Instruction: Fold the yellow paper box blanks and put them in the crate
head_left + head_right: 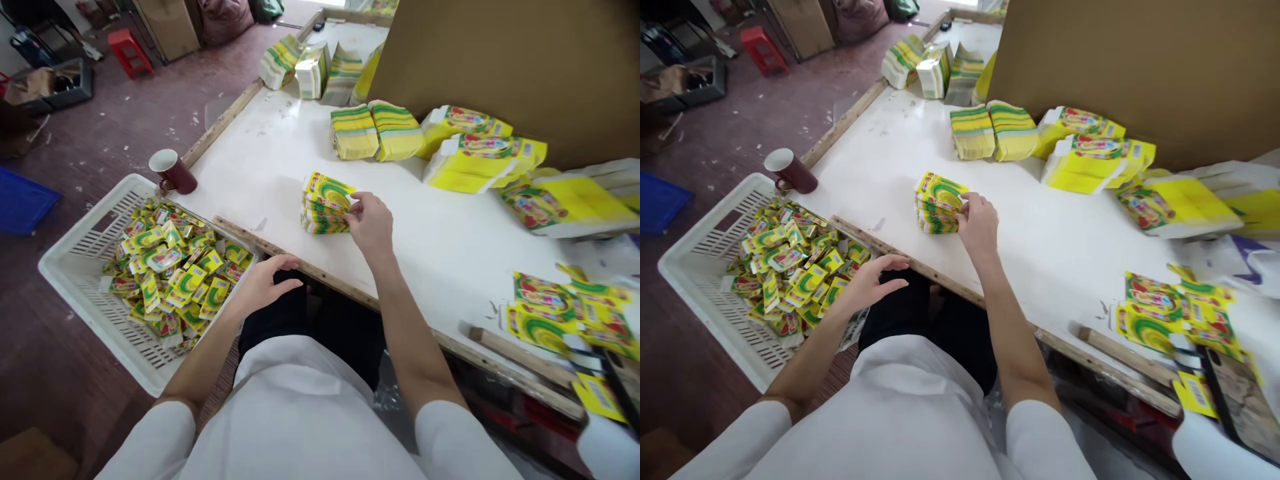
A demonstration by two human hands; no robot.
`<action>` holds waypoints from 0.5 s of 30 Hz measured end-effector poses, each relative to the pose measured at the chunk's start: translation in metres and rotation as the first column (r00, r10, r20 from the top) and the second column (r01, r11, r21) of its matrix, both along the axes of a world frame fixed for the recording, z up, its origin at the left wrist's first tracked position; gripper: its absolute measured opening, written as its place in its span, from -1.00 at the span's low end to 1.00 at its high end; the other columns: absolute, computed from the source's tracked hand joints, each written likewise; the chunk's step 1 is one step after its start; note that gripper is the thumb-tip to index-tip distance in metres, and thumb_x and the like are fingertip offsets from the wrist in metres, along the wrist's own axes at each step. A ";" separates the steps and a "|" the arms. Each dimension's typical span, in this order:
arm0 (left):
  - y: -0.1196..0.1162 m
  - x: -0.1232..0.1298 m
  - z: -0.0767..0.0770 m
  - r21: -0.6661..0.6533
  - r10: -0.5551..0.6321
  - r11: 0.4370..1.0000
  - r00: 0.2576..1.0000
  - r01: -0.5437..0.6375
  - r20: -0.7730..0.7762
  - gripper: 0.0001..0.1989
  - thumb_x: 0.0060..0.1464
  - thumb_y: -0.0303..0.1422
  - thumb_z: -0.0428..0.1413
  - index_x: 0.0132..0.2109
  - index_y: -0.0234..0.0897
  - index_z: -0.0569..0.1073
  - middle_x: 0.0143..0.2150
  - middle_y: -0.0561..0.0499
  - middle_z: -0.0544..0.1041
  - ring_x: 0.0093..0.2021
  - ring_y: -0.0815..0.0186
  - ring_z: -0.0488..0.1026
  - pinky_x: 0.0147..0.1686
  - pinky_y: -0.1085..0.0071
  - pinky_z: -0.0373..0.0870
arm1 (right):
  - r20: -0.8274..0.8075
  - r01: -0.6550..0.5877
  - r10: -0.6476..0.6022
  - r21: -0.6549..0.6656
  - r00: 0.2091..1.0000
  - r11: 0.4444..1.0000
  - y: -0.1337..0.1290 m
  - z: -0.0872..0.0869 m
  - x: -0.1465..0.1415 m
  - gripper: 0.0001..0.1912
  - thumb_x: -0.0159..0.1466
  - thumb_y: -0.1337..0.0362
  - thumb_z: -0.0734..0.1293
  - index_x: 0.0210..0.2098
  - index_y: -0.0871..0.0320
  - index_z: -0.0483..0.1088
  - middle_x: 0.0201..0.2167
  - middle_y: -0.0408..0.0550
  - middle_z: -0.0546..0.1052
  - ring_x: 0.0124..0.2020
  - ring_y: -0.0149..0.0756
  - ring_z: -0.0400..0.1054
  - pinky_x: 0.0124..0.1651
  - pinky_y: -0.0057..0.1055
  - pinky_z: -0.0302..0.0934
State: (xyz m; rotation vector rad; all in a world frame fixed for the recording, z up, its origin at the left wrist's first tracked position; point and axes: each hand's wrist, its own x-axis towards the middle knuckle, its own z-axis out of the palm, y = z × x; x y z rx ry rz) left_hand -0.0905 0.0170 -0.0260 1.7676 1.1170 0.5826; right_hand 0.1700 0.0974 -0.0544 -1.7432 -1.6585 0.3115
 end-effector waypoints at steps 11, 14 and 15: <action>0.000 0.014 -0.002 -0.140 0.010 0.990 0.993 0.007 0.116 -0.62 0.10 -0.27 0.24 0.05 -0.30 0.47 -0.08 -0.12 0.62 -0.06 0.21 0.57 0.04 0.23 0.47 | -0.046 -0.024 0.021 -0.055 0.999 0.998 0.010 0.000 0.005 -0.58 0.03 0.44 0.36 -0.09 0.12 0.34 -0.18 0.04 0.49 -0.21 -0.10 0.40 -0.05 -0.08 0.33; 0.003 0.018 -0.007 -0.191 0.023 0.981 0.982 0.014 0.188 -0.61 0.09 -0.25 0.24 0.05 -0.28 0.46 -0.11 -0.11 0.61 -0.11 0.24 0.57 0.01 0.25 0.47 | -0.071 0.001 -0.003 -0.024 0.997 1.000 0.005 0.013 0.005 -0.53 -0.01 0.44 0.38 -0.10 0.12 0.29 -0.22 0.00 0.44 -0.17 -0.10 0.37 -0.06 -0.10 0.33; 0.004 0.021 -0.010 -0.220 0.041 0.976 0.971 0.012 0.236 -0.58 0.08 -0.24 0.26 0.07 -0.27 0.45 -0.10 -0.12 0.60 -0.12 0.25 0.56 -0.01 0.26 0.47 | -0.100 0.008 -0.007 0.007 0.995 1.000 -0.001 0.018 0.002 -0.52 -0.01 0.44 0.37 -0.09 0.11 0.27 -0.24 -0.03 0.42 -0.17 -0.11 0.36 -0.07 -0.11 0.32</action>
